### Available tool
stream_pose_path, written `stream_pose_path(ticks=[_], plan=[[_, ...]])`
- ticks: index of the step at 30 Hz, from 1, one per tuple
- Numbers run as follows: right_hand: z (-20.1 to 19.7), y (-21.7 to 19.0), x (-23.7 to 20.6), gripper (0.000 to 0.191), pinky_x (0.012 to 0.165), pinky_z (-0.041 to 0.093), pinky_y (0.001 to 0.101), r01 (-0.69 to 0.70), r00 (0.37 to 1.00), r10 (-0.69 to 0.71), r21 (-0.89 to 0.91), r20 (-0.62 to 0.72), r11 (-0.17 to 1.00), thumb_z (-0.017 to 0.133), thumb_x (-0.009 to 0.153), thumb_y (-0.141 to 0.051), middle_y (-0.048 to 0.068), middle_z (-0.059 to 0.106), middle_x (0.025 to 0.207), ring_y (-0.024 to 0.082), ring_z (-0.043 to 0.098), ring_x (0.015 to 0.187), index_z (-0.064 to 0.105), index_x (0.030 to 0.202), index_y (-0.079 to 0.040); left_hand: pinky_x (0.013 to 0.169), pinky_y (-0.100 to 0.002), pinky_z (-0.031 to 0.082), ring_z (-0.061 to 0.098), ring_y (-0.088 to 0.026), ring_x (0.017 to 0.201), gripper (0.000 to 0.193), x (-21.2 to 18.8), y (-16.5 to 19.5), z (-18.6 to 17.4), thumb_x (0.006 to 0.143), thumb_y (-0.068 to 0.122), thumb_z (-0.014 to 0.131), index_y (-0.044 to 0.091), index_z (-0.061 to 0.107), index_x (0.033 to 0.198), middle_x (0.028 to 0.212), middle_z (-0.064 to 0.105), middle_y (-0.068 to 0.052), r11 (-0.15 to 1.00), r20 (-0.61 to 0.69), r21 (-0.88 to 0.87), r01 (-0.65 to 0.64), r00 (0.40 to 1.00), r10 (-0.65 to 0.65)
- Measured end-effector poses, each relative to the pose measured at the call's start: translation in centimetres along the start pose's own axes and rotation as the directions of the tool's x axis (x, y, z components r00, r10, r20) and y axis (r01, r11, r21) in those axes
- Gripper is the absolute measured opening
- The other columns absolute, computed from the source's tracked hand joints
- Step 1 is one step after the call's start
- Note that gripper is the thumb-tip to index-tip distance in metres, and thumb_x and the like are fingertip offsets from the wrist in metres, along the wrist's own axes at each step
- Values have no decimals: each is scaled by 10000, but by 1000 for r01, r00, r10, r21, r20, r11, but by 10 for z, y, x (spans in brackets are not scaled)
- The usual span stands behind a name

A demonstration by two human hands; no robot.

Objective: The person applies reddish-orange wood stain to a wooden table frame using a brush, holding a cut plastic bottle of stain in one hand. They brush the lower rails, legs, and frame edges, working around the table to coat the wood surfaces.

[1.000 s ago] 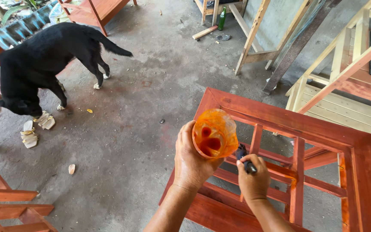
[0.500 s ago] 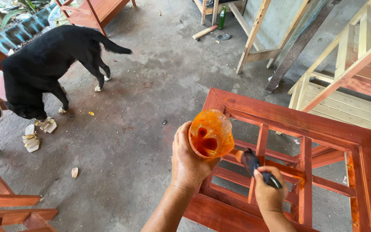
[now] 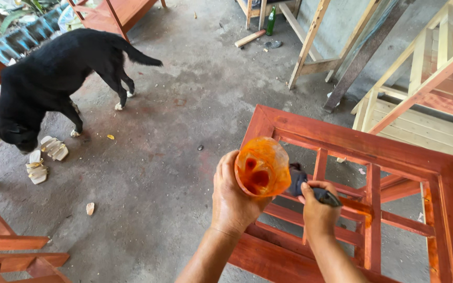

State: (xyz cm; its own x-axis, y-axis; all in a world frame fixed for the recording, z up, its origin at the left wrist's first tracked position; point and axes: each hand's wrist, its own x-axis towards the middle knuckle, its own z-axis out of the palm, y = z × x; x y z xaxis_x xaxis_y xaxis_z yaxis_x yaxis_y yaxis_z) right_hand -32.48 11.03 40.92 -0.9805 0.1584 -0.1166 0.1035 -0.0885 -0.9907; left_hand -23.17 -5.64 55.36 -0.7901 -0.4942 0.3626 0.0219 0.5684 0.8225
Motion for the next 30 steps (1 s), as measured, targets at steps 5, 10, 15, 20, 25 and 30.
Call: stream_pose_path(ticks=[5, 10, 15, 20, 25, 30], plan=[[-10, 1, 14, 103, 691, 650, 295, 13, 988, 3, -106, 152, 994, 753, 878, -93, 36, 697, 911, 145, 702, 838, 669, 932, -66, 1075, -465, 451, 501, -384, 1308, 1067, -2, -3, -4, 500, 193, 1010, 79, 426, 1386, 1400, 520, -165, 1000, 9, 7, 28, 1000, -28], [-29, -19, 12, 114, 742, 551, 367, 245, 968, -231, -561, 96, 791, 816, 876, -77, 85, 717, 847, 247, 674, 805, 726, 944, -91, 1072, -460, 449, 499, -388, 1302, 1075, -4, -2, -4, 501, 199, 1006, 71, 416, 1390, 1395, 516, -172, 1000, 25, 1, 4, 1000, -4], [-39, -57, -4, 189, 791, 559, 407, 599, 800, -337, -678, 496, 426, 773, 759, -26, 41, 722, 929, 273, 689, 931, 702, 871, -161, 1072, -467, 450, 506, -391, 1297, 1059, -5, -4, -5, 524, 221, 1006, 76, 424, 1396, 1399, 527, -171, 1000, 19, 4, -5, 1000, 5], [-31, -58, -17, 267, 786, 551, 396, 863, 491, 225, -505, 842, 4, 738, 690, -28, -19, 663, 926, 231, 639, 996, 713, 857, -233, 1092, -464, 459, 507, -397, 1324, 1029, -8, -10, -2, 554, 218, 988, 67, 436, 1409, 1422, 519, -177, 999, -50, 9, -42, 998, 42], [-17, -30, -17, 107, 734, 524, 406, 861, 466, 223, -382, 856, -335, 699, 797, -162, 24, 643, 984, 243, 602, 1042, 747, 877, -215, 1072, -457, 460, 512, -388, 1294, 1064, -20, -6, 4, 517, 233, 993, 69, 435, 1407, 1435, 505, -161, 999, 17, 11, 33, 999, -33], [1, -23, -27, 130, 777, 515, 416, 813, 536, 309, -383, 785, -438, 654, 858, -169, 5, 688, 997, 244, 599, 1069, 773, 900, -200, 1072, -461, 464, 518, -384, 1289, 1080, -25, -5, -2, 499, 239, 1004, 67, 439, 1403, 1431, 511, -159, 998, 21, 40, 44, 999, -45]])
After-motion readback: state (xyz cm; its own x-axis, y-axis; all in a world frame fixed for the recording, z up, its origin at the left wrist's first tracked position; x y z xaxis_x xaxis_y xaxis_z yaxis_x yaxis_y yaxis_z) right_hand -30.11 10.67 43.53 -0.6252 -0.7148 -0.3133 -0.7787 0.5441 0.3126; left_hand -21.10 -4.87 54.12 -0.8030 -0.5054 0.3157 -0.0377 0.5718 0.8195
